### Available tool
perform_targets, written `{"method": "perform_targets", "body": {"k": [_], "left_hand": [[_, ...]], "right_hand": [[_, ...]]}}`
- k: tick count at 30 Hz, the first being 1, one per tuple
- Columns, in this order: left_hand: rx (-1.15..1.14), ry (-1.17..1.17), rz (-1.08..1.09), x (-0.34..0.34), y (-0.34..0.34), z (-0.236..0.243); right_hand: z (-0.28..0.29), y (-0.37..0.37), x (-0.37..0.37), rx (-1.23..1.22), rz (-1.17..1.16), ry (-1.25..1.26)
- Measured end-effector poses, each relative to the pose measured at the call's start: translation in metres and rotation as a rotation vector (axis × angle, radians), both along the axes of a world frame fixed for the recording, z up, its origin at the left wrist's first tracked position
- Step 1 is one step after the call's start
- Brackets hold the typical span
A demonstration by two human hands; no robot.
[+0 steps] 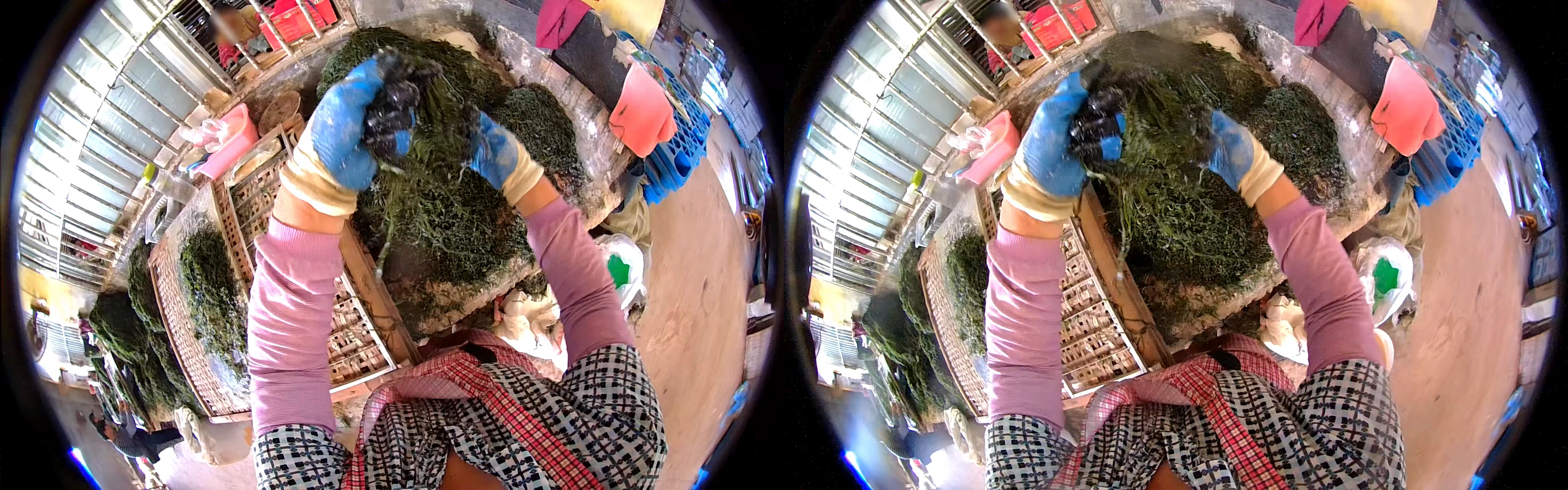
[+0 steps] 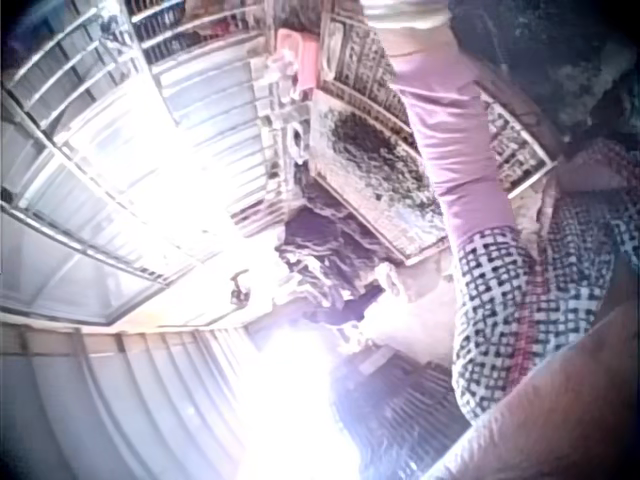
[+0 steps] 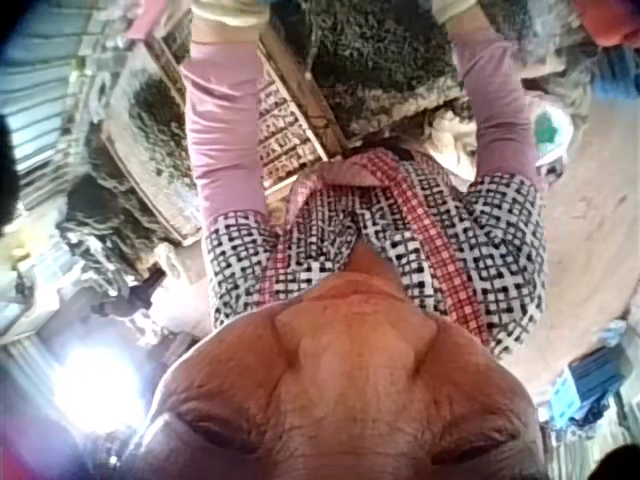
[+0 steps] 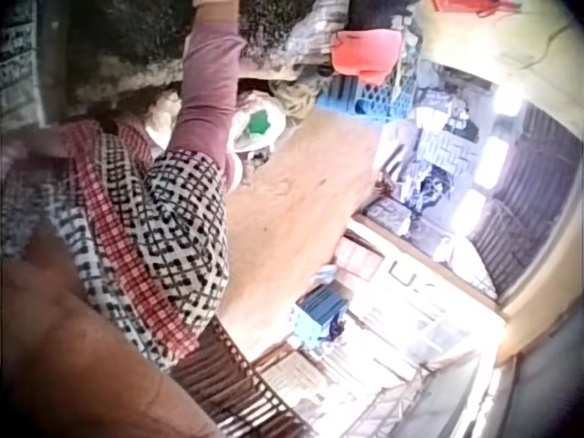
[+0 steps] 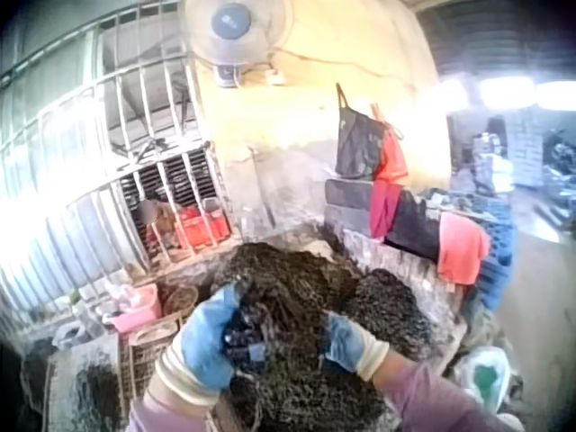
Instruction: The person picks up handfuls of long green plant material from a large pile and distributes them into different compartments of a wooden tray by hand.
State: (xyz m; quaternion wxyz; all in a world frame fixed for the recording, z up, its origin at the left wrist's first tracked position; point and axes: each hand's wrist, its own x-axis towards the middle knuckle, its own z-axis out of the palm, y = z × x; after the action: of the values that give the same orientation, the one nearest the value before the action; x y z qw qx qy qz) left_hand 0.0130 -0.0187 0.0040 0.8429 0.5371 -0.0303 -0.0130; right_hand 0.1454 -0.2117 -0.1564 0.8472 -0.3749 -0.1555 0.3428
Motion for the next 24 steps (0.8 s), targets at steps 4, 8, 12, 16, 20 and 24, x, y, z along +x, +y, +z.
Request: {"method": "perform_targets", "body": {"k": [4,8,12,16,20,24], "left_hand": [[0.214,0.08,0.103,0.022,0.002,-0.021],[-0.07,0.093,-0.019,0.014,0.014,-0.03],[-0.06,0.029,-0.014,0.014,0.007,0.002],[-0.046,-0.017,-0.116,0.025,0.007,0.015],[0.25,-0.223,-0.145,0.034,-0.003,0.062],[0.868,-0.563,-0.047,0.036,0.016,0.043]], "right_hand": [[-0.026,0.006,-0.018,-0.572,-0.15,-0.033],[-0.048,0.004,-0.086,-0.555,-0.379,-0.476],[-0.025,0.0,-0.103,-0.562,-0.7,-1.17],[0.075,0.014,-0.095,-0.736,-0.901,-1.717],[0.063,0.059,-0.063,-1.409,-0.419,-1.664],[0.017,0.074,-0.068,-1.653,0.057,-1.545]]}}
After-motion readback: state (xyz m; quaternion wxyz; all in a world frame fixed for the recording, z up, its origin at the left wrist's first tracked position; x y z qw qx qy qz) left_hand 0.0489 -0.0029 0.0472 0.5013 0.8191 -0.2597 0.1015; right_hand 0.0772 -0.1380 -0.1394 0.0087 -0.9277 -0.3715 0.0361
